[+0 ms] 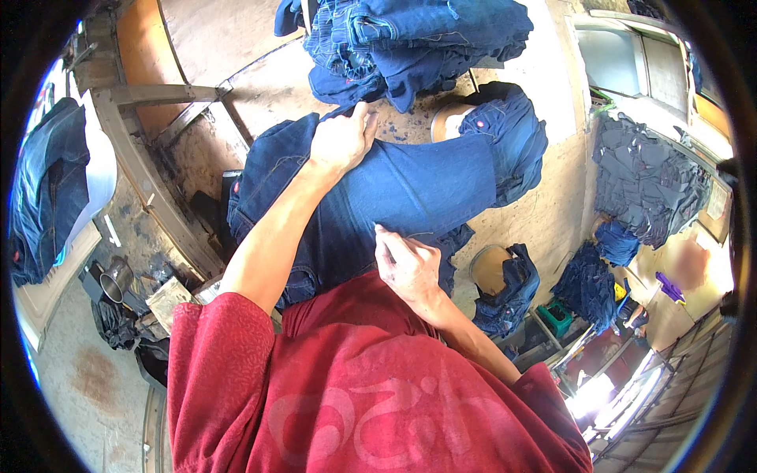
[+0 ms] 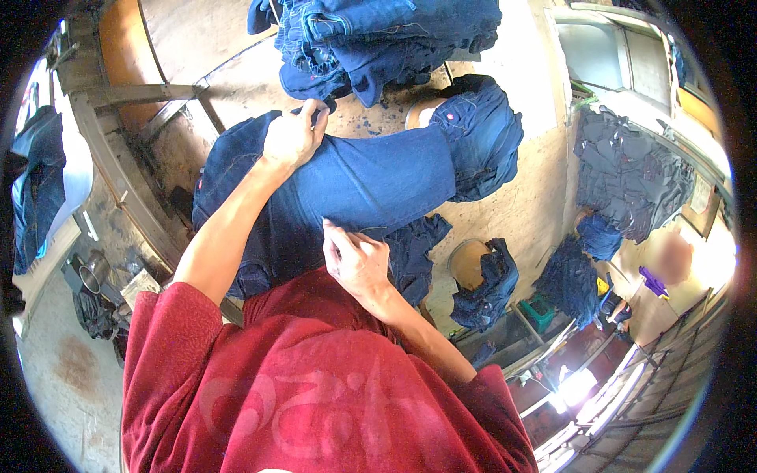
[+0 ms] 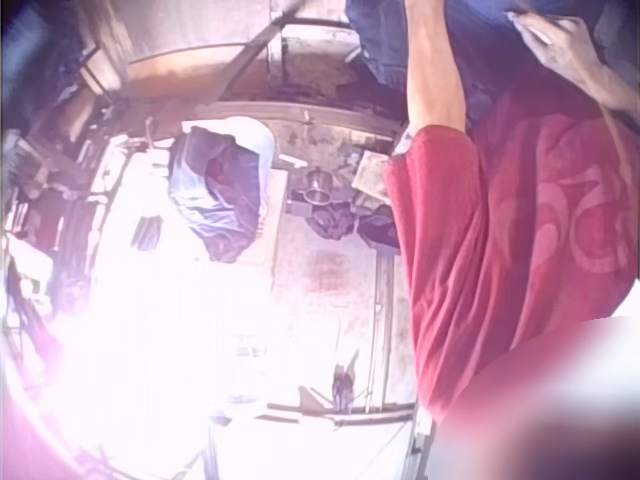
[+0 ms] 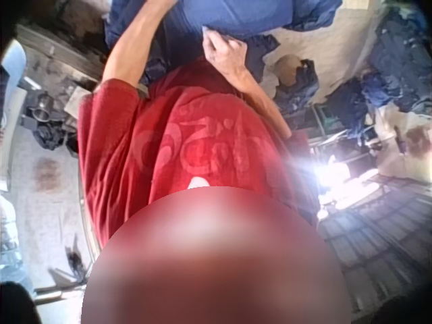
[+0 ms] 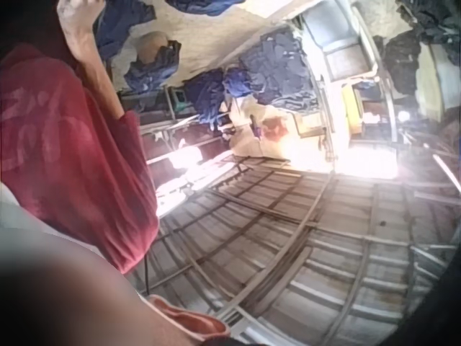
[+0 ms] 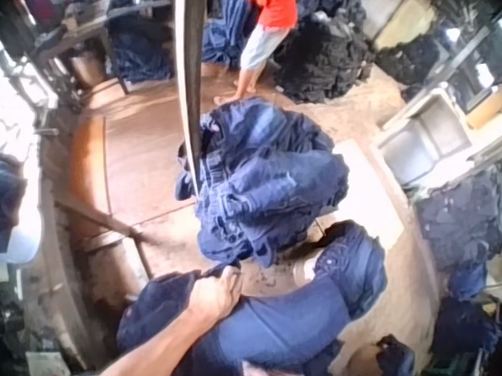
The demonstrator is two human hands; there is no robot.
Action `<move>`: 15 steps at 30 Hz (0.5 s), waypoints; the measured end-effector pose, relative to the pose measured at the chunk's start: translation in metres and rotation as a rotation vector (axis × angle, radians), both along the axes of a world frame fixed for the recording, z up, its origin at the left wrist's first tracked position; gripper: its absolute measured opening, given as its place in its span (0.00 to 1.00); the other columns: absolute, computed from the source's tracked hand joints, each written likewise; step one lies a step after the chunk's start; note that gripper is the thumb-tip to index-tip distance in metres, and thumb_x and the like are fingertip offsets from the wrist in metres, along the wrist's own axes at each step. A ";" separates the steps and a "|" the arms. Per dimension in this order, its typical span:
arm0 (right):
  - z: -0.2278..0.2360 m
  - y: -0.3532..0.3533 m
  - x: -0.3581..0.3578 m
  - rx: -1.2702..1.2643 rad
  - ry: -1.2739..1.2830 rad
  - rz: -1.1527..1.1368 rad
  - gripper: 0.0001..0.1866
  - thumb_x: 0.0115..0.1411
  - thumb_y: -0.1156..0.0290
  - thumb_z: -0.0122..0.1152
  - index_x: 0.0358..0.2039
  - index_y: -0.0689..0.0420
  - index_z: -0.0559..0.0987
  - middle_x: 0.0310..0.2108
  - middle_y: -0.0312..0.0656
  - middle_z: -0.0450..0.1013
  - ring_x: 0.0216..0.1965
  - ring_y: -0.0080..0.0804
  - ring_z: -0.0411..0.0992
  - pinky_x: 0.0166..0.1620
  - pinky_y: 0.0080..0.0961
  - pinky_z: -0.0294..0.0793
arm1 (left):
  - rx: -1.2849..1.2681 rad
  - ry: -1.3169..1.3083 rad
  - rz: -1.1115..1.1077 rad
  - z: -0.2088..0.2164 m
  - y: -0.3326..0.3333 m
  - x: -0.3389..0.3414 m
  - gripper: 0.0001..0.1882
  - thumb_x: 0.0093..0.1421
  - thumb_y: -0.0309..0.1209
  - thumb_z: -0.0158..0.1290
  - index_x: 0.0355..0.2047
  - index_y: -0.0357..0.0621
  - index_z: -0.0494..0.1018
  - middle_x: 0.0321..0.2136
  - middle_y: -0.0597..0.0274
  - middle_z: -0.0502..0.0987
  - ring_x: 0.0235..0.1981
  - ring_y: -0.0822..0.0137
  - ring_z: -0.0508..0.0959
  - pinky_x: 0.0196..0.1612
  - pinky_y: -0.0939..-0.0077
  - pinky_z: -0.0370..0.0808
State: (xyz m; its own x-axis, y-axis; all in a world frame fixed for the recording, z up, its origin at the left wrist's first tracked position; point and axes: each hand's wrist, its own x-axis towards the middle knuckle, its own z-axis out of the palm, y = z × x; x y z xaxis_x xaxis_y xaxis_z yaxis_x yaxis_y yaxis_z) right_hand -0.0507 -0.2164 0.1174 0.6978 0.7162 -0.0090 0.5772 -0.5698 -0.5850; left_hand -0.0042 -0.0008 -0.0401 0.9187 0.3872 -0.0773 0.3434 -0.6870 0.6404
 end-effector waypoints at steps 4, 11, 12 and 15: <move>0.000 0.000 0.000 -0.129 -0.004 0.050 0.07 0.61 0.79 0.72 0.40 0.55 0.87 0.20 0.39 0.79 0.18 0.32 0.78 0.24 0.30 0.77 | -0.003 0.013 0.000 0.000 0.000 0.001 0.11 0.75 0.42 0.58 0.50 0.53 0.75 0.22 0.41 0.83 0.23 0.39 0.86 0.26 0.47 0.82; -0.001 0.003 0.003 -0.048 -0.019 0.014 0.07 0.61 0.77 0.73 0.39 0.53 0.87 0.19 0.38 0.78 0.17 0.33 0.78 0.23 0.31 0.76 | -0.008 0.046 -0.005 -0.001 0.000 -0.001 0.12 0.75 0.43 0.58 0.50 0.53 0.75 0.24 0.40 0.83 0.24 0.38 0.85 0.27 0.47 0.82; 0.001 0.004 0.003 -0.091 -0.019 0.027 0.07 0.61 0.77 0.73 0.40 0.53 0.87 0.20 0.39 0.78 0.17 0.33 0.78 0.23 0.32 0.77 | -0.005 0.007 0.003 -0.002 -0.001 -0.003 0.12 0.75 0.43 0.58 0.50 0.53 0.75 0.24 0.40 0.83 0.25 0.37 0.85 0.27 0.47 0.82; 0.008 0.003 0.005 -0.149 0.002 0.046 0.07 0.64 0.77 0.72 0.42 0.53 0.87 0.21 0.38 0.80 0.19 0.33 0.80 0.25 0.31 0.79 | -0.009 0.063 -0.008 0.000 0.000 0.001 0.12 0.75 0.43 0.58 0.51 0.53 0.75 0.25 0.41 0.83 0.26 0.38 0.85 0.27 0.46 0.82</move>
State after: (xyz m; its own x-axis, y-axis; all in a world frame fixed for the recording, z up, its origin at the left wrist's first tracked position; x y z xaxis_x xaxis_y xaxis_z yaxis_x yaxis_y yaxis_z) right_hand -0.0456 -0.2136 0.1258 0.6642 0.7380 -0.1189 0.6035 -0.6233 -0.4972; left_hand -0.0034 -0.0008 -0.0400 0.9148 0.3794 -0.1386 0.3782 -0.6842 0.6235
